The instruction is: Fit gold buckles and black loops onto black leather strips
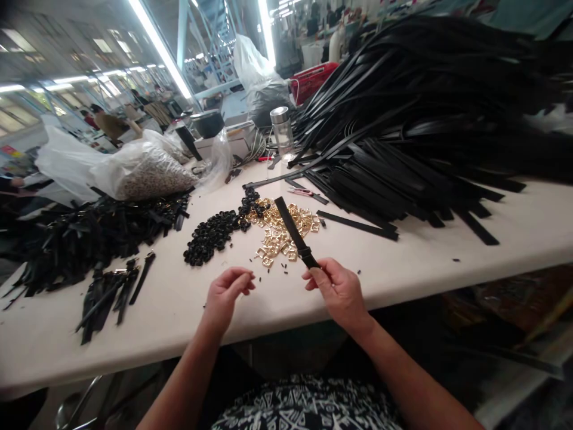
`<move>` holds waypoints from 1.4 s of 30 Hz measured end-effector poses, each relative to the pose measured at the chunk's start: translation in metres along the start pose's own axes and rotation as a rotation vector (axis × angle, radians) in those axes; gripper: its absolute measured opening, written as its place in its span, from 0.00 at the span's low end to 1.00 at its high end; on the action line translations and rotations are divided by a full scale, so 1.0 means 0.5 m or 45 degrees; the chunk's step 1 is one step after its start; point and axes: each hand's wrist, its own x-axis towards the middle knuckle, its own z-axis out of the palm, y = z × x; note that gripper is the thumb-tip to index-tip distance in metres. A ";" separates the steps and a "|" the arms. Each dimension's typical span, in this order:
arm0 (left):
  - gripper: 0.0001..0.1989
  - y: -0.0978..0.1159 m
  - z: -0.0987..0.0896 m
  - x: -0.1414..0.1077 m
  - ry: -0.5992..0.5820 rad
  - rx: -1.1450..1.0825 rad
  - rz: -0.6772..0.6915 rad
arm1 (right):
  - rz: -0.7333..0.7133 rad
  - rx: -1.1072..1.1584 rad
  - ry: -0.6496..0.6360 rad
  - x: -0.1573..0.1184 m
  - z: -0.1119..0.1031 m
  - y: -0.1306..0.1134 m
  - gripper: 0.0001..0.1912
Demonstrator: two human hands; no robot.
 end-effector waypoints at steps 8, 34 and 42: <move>0.08 -0.001 -0.196 0.157 0.408 1.059 0.397 | 0.006 -0.114 -0.011 0.006 -0.001 0.023 0.14; 0.20 0.000 0.001 0.021 0.165 -0.470 -0.127 | 0.102 0.131 -0.338 -0.016 0.101 -0.053 0.09; 0.12 -0.003 0.039 -0.012 0.144 -0.219 0.234 | 0.158 0.250 -0.333 -0.016 0.134 -0.060 0.12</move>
